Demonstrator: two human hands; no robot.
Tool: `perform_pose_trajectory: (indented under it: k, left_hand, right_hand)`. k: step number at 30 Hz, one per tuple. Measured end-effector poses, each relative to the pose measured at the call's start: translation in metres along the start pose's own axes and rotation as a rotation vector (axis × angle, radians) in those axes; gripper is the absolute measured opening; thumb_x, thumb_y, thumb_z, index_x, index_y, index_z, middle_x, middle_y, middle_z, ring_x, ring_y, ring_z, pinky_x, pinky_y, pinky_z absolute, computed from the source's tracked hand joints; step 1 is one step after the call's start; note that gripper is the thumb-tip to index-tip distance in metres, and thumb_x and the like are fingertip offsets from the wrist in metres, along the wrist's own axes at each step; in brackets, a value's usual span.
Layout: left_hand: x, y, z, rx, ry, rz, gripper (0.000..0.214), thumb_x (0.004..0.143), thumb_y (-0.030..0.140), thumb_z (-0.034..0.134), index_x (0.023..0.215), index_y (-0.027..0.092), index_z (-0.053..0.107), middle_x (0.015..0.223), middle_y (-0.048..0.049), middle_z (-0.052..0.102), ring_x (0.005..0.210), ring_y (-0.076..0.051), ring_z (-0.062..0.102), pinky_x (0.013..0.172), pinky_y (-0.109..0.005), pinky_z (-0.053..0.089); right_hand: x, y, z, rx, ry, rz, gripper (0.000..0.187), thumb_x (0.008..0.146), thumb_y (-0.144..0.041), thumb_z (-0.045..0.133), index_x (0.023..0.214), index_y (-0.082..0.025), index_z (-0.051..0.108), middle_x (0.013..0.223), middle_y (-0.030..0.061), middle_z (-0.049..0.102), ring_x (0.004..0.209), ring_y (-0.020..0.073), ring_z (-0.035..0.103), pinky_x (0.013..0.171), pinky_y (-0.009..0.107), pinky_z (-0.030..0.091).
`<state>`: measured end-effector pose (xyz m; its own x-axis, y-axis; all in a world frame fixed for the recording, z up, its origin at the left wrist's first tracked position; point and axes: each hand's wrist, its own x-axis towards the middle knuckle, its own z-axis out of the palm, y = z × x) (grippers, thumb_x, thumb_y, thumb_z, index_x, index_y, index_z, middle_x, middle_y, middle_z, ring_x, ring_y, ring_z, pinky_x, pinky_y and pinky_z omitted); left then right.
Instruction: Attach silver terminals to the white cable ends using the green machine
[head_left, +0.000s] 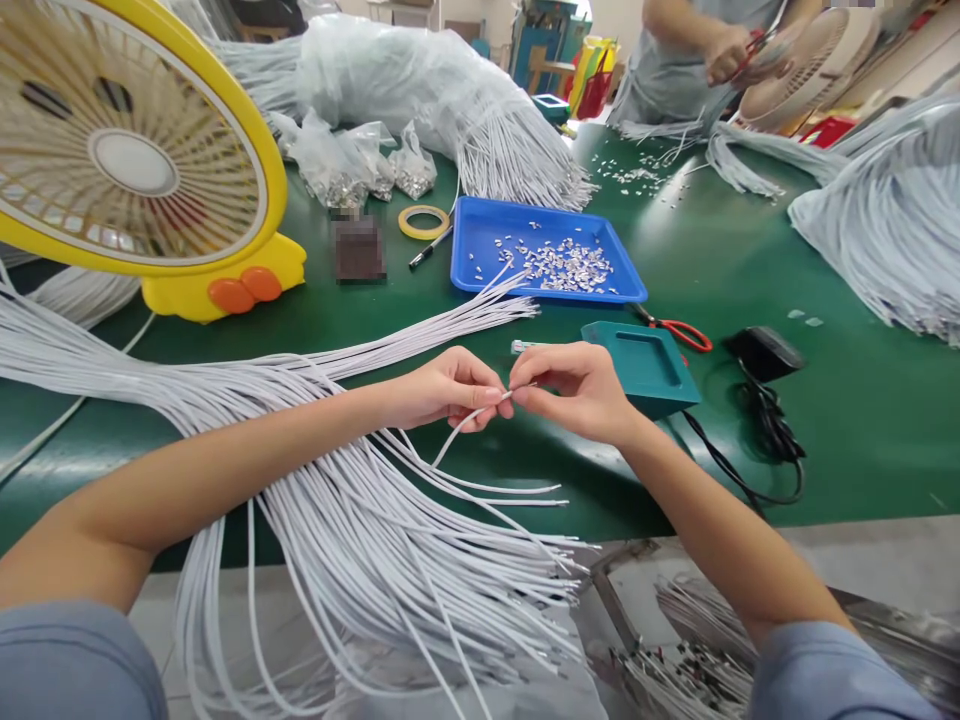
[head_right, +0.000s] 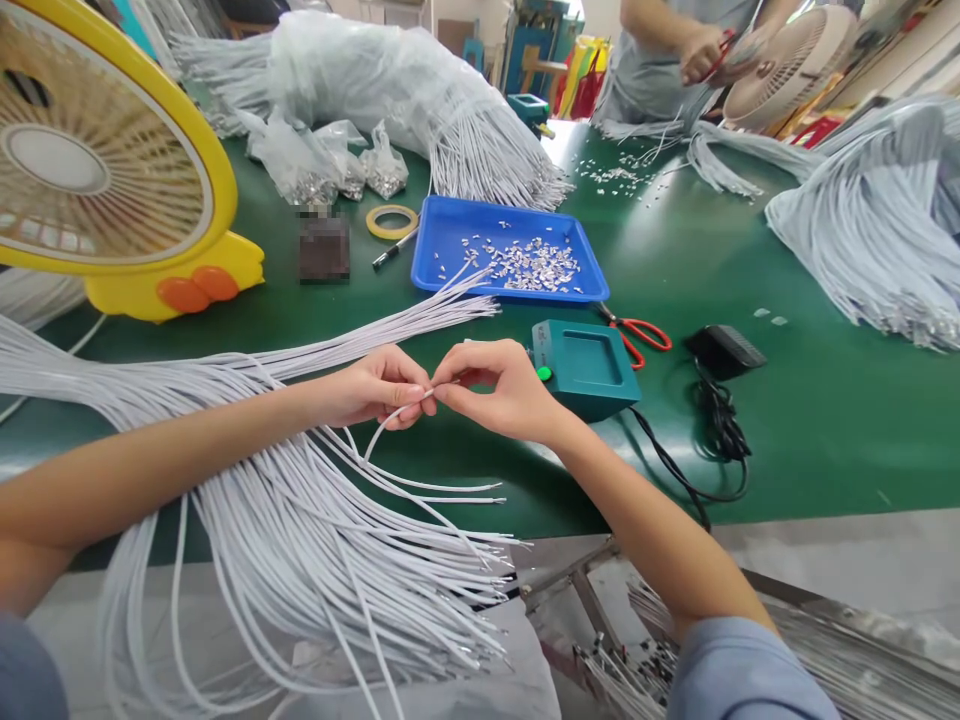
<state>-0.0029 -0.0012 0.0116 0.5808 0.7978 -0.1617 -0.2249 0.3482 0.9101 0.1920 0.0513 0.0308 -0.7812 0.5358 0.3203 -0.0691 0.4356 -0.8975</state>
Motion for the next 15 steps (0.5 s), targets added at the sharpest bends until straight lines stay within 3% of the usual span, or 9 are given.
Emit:
perform_pose_trajectory:
  k: [6, 11, 13, 15]
  left_hand:
    - [0.001, 0.000, -0.003, -0.079, -0.014, -0.018, 0.033, 0.072, 0.037, 0.080, 0.078, 0.006, 0.071, 0.054, -0.0016, 0.059, 0.044, -0.006, 0.050, 0.042, -0.018, 0.032]
    - [0.001, -0.001, -0.009, -0.165, -0.030, 0.053, 0.028, 0.073, 0.033, 0.080, 0.076, 0.007, 0.072, 0.054, -0.0017, 0.059, 0.045, -0.006, 0.051, 0.042, -0.017, 0.033]
    - [0.001, -0.002, -0.010, -0.165, -0.025, 0.058, 0.029, 0.072, 0.034, 0.080, 0.077, 0.007, 0.072, 0.055, -0.0023, 0.060, 0.046, -0.007, 0.052, 0.041, -0.016, 0.032]
    - [0.001, -0.003, -0.010, -0.156, -0.030, 0.046, 0.032, 0.071, 0.037, 0.081, 0.078, 0.006, 0.072, 0.055, -0.0032, 0.061, 0.044, -0.007, 0.051, 0.040, -0.016, 0.030]
  right_hand:
    - [0.001, -0.004, -0.009, -0.017, 0.045, 0.020, 0.009, 0.080, -0.016, 0.068, 0.070, -0.015, 0.067, 0.066, 0.0000, 0.062, 0.058, 0.0091, 0.053, 0.055, 0.024, 0.043]
    - [0.003, 0.002, -0.022, 0.035, 0.358, -0.054, 0.006, 0.082, -0.021, 0.069, 0.077, -0.018, 0.067, 0.067, -0.0012, 0.060, 0.055, 0.0084, 0.052, 0.052, 0.023, 0.044]
    - [0.003, 0.006, -0.020, 0.097, 0.343, -0.033, 0.013, 0.080, -0.023, 0.071, 0.092, -0.020, 0.068, 0.079, 0.0011, 0.064, 0.064, 0.0108, 0.059, 0.057, 0.024, 0.049]
    - [0.002, 0.009, -0.014, 0.133, 0.214, 0.015, 0.033, 0.076, -0.023, 0.076, 0.108, -0.021, 0.066, 0.092, 0.0038, 0.066, 0.078, 0.0141, 0.064, 0.063, 0.026, 0.054]
